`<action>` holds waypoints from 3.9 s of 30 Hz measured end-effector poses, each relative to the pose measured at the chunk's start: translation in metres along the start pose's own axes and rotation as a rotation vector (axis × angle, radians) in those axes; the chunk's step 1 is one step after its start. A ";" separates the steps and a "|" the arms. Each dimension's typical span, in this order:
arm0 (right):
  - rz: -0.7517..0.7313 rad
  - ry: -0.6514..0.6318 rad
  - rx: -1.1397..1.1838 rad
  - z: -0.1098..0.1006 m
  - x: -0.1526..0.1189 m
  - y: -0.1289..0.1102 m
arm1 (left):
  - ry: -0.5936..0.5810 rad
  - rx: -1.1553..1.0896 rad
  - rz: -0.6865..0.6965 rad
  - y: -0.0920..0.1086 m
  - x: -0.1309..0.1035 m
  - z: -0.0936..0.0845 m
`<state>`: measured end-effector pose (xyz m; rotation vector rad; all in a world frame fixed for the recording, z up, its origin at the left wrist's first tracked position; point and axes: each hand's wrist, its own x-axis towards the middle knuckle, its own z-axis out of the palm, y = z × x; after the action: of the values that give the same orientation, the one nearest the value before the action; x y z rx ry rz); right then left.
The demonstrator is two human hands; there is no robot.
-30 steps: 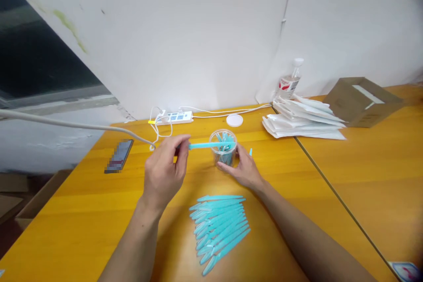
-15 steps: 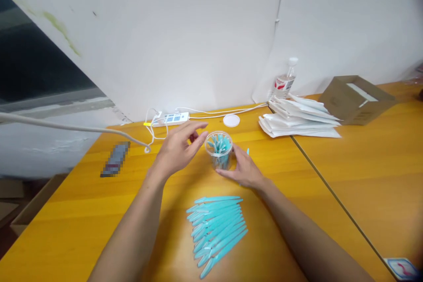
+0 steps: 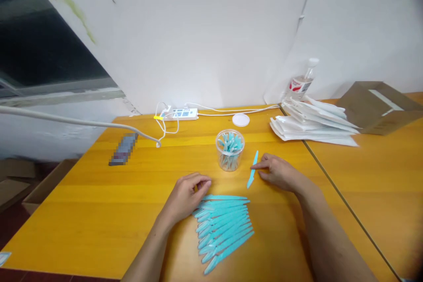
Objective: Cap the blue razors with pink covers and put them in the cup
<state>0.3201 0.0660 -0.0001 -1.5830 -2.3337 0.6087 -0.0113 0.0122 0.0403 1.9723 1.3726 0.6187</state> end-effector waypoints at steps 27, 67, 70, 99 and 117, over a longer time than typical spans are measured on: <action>0.099 0.425 0.688 -0.048 0.063 -0.112 | 0.155 -0.193 -0.170 -0.016 -0.026 0.002; 0.107 0.642 0.599 0.021 0.048 -0.092 | 0.693 -0.250 0.222 0.031 -0.011 -0.041; 0.100 0.650 0.589 0.032 0.047 -0.092 | 0.766 0.041 0.375 0.061 0.006 -0.059; 0.081 0.645 0.540 0.037 0.042 -0.093 | 0.061 0.245 0.280 0.042 0.040 -0.026; 0.065 0.652 0.537 0.042 0.041 -0.087 | 0.543 -0.270 0.074 0.029 -0.004 -0.035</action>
<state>0.2148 0.0681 0.0032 -1.3372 -1.4942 0.5593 -0.0186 0.0103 0.0851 1.7060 1.4262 1.3740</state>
